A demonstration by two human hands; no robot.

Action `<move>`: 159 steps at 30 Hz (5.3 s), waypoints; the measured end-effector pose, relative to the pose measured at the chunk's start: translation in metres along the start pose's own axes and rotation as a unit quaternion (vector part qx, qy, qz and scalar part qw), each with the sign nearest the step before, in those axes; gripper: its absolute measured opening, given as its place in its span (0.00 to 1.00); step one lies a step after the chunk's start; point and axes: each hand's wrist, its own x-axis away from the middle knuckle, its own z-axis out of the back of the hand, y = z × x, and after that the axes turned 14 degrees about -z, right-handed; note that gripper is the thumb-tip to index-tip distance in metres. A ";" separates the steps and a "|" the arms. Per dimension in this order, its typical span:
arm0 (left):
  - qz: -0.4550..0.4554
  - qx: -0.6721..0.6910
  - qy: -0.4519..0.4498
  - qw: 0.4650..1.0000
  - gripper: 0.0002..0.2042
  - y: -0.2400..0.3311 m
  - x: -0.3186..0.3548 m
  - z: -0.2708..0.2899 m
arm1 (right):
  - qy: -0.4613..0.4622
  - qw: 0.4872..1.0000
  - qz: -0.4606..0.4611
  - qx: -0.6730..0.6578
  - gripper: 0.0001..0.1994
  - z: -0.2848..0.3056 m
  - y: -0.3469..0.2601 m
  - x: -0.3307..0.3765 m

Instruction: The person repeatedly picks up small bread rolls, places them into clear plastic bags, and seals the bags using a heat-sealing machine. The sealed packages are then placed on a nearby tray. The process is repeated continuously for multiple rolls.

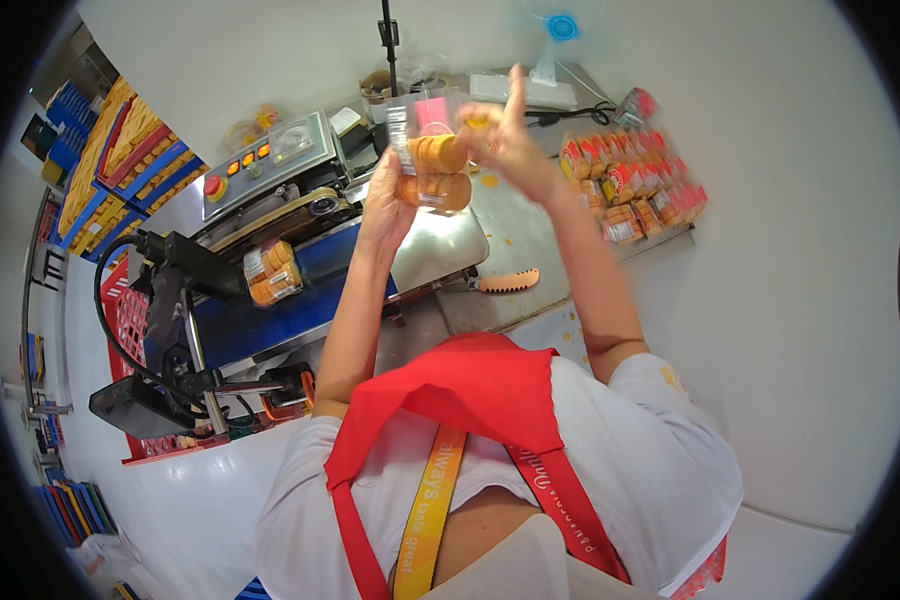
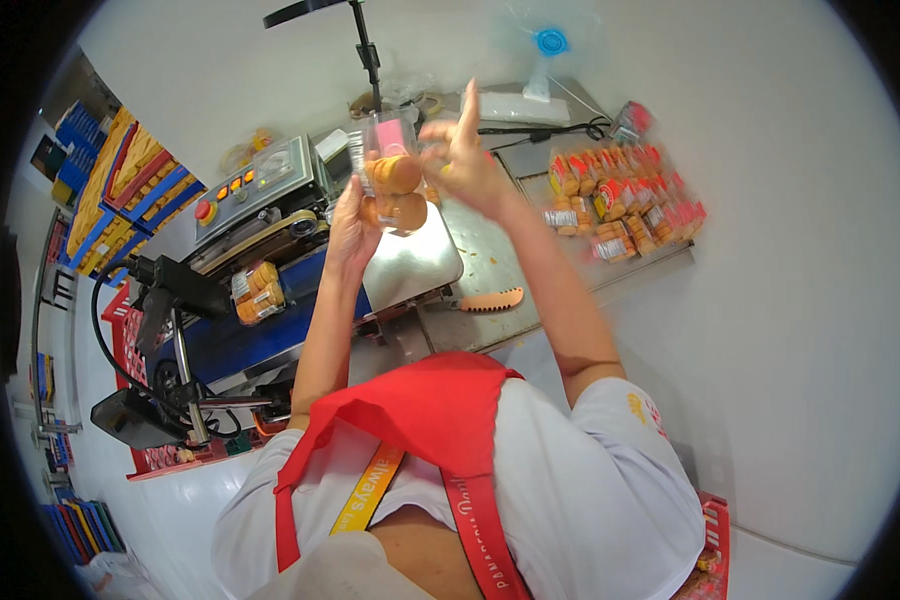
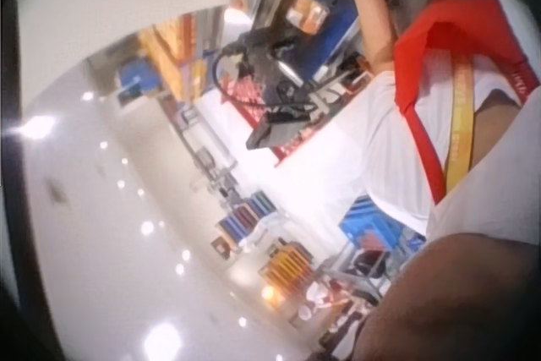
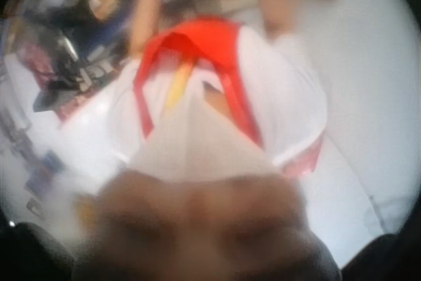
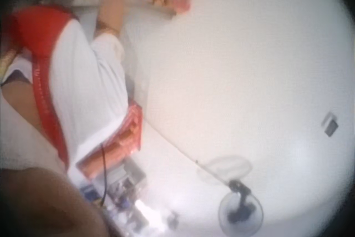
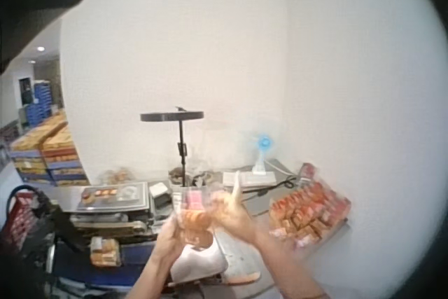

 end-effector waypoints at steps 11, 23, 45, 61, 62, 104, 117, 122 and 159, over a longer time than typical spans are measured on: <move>-0.186 -0.612 0.044 0.767 0.21 0.002 0.047 0.051 | 0.113 0.992 0.007 0.054 0.20 -0.063 0.112 0.022; -0.206 -0.681 0.083 0.697 0.07 0.022 0.029 0.014 | 0.232 0.961 0.007 0.152 0.07 -0.068 0.081 0.009; -0.068 -0.390 0.000 0.918 0.02 0.042 0.008 0.056 | 0.020 0.996 -0.029 -0.084 0.05 -0.036 0.094 -0.022; -0.026 -0.700 0.004 0.714 0.10 0.061 0.004 0.034 | 0.087 0.989 -0.122 -0.011 0.24 -0.048 0.115 -0.030; -0.030 -0.753 -0.004 0.657 0.10 0.050 -0.005 0.051 | 0.087 0.985 -0.149 -0.001 0.25 -0.049 0.141 -0.045; 0.076 -0.655 0.079 0.748 0.28 0.093 0.080 0.076 | 0.035 0.941 0.123 0.314 0.14 -0.098 0.140 -0.055; -0.014 -0.797 0.069 0.599 0.25 0.127 0.096 0.066 | 0.255 0.843 -0.123 0.458 0.06 0.169 0.253 0.053; -0.136 -0.727 -0.032 0.672 0.21 0.091 0.081 -0.020 | 0.243 0.927 -0.199 0.205 0.08 0.154 0.149 0.024; -0.280 -0.732 0.030 0.620 0.09 0.013 0.029 0.020 | 0.288 0.908 0.154 0.263 0.04 -0.071 0.084 0.006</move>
